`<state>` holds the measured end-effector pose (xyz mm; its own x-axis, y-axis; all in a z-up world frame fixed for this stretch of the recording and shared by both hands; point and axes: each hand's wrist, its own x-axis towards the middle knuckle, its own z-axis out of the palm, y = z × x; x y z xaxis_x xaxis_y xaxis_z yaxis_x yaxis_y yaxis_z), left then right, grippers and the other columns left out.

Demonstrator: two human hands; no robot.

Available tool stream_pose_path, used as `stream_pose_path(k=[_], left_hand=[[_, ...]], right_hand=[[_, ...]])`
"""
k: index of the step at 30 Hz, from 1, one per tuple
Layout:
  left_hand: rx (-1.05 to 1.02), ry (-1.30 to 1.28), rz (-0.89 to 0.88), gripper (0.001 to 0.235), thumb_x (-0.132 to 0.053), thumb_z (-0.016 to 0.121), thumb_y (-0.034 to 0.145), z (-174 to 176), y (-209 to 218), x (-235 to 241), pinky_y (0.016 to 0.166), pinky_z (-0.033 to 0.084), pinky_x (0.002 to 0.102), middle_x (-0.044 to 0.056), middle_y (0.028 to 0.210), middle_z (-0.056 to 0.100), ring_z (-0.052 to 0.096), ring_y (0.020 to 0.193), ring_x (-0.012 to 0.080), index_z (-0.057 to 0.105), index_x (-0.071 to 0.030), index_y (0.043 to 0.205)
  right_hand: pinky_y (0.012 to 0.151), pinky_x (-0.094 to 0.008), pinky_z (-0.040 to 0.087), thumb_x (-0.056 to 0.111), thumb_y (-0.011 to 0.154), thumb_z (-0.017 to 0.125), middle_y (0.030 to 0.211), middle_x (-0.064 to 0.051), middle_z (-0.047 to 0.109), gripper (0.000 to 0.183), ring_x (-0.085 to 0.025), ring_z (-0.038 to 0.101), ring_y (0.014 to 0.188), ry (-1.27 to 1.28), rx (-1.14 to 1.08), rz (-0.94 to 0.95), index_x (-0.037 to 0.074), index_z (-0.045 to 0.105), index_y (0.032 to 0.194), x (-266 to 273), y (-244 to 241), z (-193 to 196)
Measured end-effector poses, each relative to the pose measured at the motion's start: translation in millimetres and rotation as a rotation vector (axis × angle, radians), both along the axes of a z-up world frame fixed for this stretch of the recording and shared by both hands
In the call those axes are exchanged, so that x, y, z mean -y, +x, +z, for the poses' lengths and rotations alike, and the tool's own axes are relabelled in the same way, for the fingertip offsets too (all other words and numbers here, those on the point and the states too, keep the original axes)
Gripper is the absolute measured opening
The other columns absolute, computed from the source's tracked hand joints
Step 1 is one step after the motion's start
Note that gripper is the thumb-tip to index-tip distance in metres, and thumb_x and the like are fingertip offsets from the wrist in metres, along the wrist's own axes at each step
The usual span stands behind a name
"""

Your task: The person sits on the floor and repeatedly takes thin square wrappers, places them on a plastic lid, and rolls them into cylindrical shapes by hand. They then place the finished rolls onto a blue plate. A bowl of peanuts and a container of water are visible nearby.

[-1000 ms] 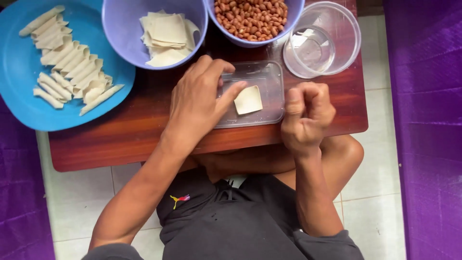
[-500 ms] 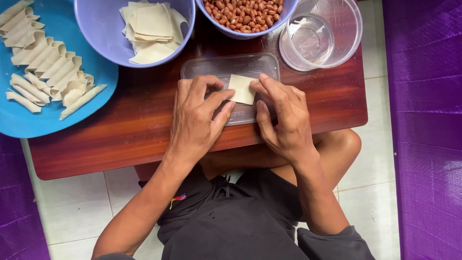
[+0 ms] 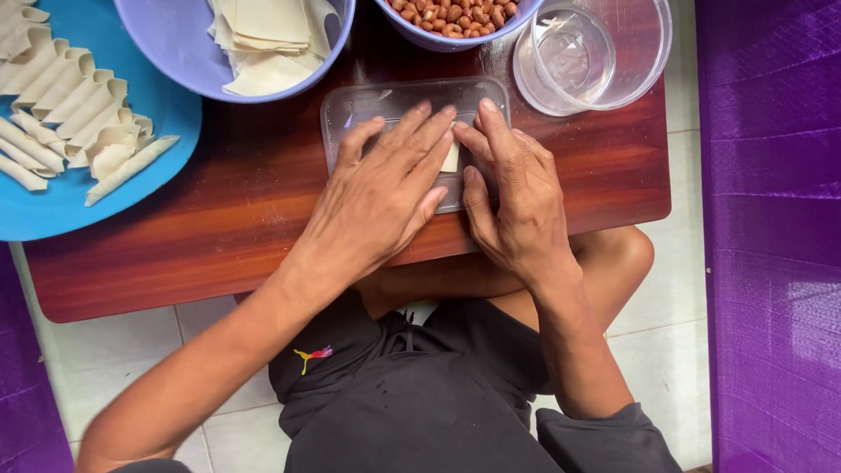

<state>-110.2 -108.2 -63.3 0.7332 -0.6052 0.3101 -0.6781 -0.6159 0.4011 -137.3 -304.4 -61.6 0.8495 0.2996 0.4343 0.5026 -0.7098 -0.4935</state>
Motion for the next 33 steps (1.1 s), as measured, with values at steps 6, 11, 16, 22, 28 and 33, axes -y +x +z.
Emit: stream_pose_path(k=[6, 11, 16, 22, 28, 33], left_hand=[[-0.016, 0.096, 0.038, 0.066, -0.027, 0.061, 0.096, -6, -10, 3, 0.124, 0.026, 0.044, 0.017, 0.162, 0.039, 0.037, 0.151, 0.0283, 0.045, 0.005, 0.151], [0.000, 0.065, 0.062, 0.064, -0.025, 0.061, 0.094, -5, -12, 6, 0.123, 0.030, 0.044, 0.018, 0.160, 0.040, 0.040, 0.149, 0.0295, 0.048, 0.007, 0.148], [-0.002, 0.071, 0.060, 0.066, -0.025, 0.061, 0.094, -8, -13, 6, 0.125, 0.029, 0.043, 0.019, 0.161, 0.039, 0.038, 0.151, 0.0292, 0.045, 0.008, 0.150], [0.002, 0.048, 0.055, 0.067, -0.025, 0.063, 0.092, -7, -13, 6, 0.124, 0.028, 0.044, 0.021, 0.159, 0.043, 0.039, 0.149, 0.0298, 0.047, 0.008, 0.148], [0.015, 0.055, 0.051, 0.065, -0.025, 0.061, 0.092, -6, -13, 5, 0.124, 0.030, 0.043, 0.021, 0.159, 0.041, 0.040, 0.149, 0.0304, 0.050, 0.009, 0.146], [0.027, 0.031, 0.052, 0.067, -0.025, 0.064, 0.091, -8, -12, 5, 0.123, 0.030, 0.044, 0.023, 0.157, 0.045, 0.041, 0.148, 0.0310, 0.049, 0.010, 0.146]], right_hand=[[0.119, -0.043, 0.045, -0.008, 0.097, 0.066, 0.133, -0.015, 0.075, 0.062, -0.029, 0.067, 0.130, -0.031, -0.007, 0.010, -0.006, 0.035, 0.151, 2, -5, 2], [0.120, -0.046, 0.044, -0.004, 0.098, 0.068, 0.132, -0.012, 0.074, 0.061, -0.029, 0.067, 0.128, -0.075, 0.002, 0.041, -0.007, 0.036, 0.149, 8, -13, -1], [0.121, -0.048, 0.043, 0.002, 0.101, 0.067, 0.141, -0.013, 0.071, 0.067, -0.032, 0.064, 0.133, -0.104, -0.035, 0.025, -0.003, 0.028, 0.156, 6, -4, -2], [0.123, -0.048, 0.042, 0.002, 0.102, 0.066, 0.145, -0.011, 0.069, 0.067, -0.030, 0.055, 0.145, -0.137, -0.013, -0.006, -0.002, 0.027, 0.156, 3, -7, -4], [0.123, -0.050, 0.039, 0.004, 0.101, 0.065, 0.142, -0.010, 0.069, 0.062, -0.029, 0.057, 0.140, -0.140, -0.008, 0.006, -0.004, 0.032, 0.153, 3, -9, -5], [0.126, -0.051, 0.036, 0.003, 0.102, 0.066, 0.150, -0.012, 0.063, 0.063, -0.029, 0.056, 0.144, -0.168, 0.001, -0.008, -0.003, 0.031, 0.154, 1, -2, -7]])
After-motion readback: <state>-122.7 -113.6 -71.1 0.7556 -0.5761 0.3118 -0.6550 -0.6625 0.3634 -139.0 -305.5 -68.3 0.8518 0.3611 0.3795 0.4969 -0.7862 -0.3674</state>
